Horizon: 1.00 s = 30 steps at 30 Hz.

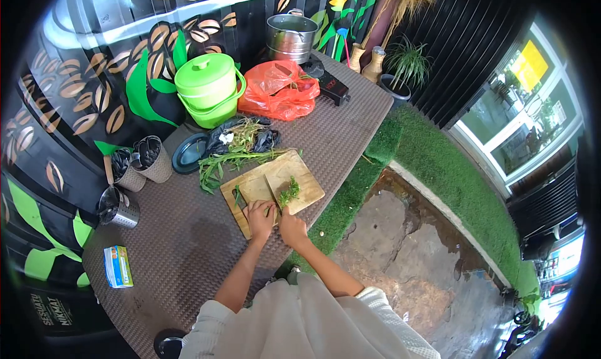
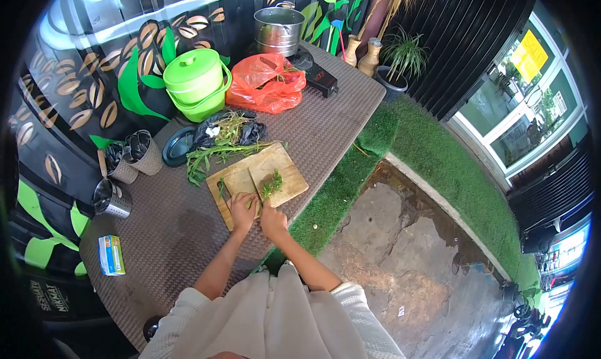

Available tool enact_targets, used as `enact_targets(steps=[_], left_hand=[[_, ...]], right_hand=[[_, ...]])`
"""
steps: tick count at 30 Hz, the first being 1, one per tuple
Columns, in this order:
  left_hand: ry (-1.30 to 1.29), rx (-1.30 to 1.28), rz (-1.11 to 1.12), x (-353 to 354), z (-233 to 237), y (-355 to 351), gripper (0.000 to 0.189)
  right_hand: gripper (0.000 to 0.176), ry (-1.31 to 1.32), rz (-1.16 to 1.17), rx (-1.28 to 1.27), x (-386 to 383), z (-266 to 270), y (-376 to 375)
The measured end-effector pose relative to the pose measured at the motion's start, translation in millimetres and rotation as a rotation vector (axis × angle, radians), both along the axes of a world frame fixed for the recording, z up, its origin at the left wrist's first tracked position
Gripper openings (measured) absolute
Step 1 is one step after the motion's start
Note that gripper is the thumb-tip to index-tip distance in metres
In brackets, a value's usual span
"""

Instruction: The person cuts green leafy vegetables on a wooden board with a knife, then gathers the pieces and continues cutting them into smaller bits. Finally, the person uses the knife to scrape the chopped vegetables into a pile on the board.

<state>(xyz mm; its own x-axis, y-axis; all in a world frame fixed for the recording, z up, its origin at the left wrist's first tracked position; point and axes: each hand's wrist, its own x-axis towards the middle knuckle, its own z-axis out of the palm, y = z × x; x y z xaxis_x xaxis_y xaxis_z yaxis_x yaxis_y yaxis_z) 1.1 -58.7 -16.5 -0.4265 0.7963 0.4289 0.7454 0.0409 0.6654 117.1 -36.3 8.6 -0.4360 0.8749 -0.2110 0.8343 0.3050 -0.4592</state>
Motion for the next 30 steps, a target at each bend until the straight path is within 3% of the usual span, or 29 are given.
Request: enact_targets(steps=[10, 17, 19, 30], left_hand=[[-0.009, 0.013, -0.064, -0.9, 7.2, -6.0, 0.011], [-0.001, 0.019, -0.037, 1.4, 3.4, -4.0, 0.011], [-0.150, 0.002, -0.021, -1.8, -1.3, -2.7, 0.010], [-0.069, 0.060, -0.031, -1.0, 3.8, -2.4, 0.004]], right_hand=[[0.030, 0.043, 0.128, 0.025, 33.1, 2.7, 19.4], [0.029, 0.053, 0.117, -0.009, 31.0, 12.5, 7.8], [0.028, -0.009, 0.094, -0.021, 24.4, 19.7, 5.4], [0.026, -0.084, 0.038, 0.076, 13.5, -1.6, -13.3]])
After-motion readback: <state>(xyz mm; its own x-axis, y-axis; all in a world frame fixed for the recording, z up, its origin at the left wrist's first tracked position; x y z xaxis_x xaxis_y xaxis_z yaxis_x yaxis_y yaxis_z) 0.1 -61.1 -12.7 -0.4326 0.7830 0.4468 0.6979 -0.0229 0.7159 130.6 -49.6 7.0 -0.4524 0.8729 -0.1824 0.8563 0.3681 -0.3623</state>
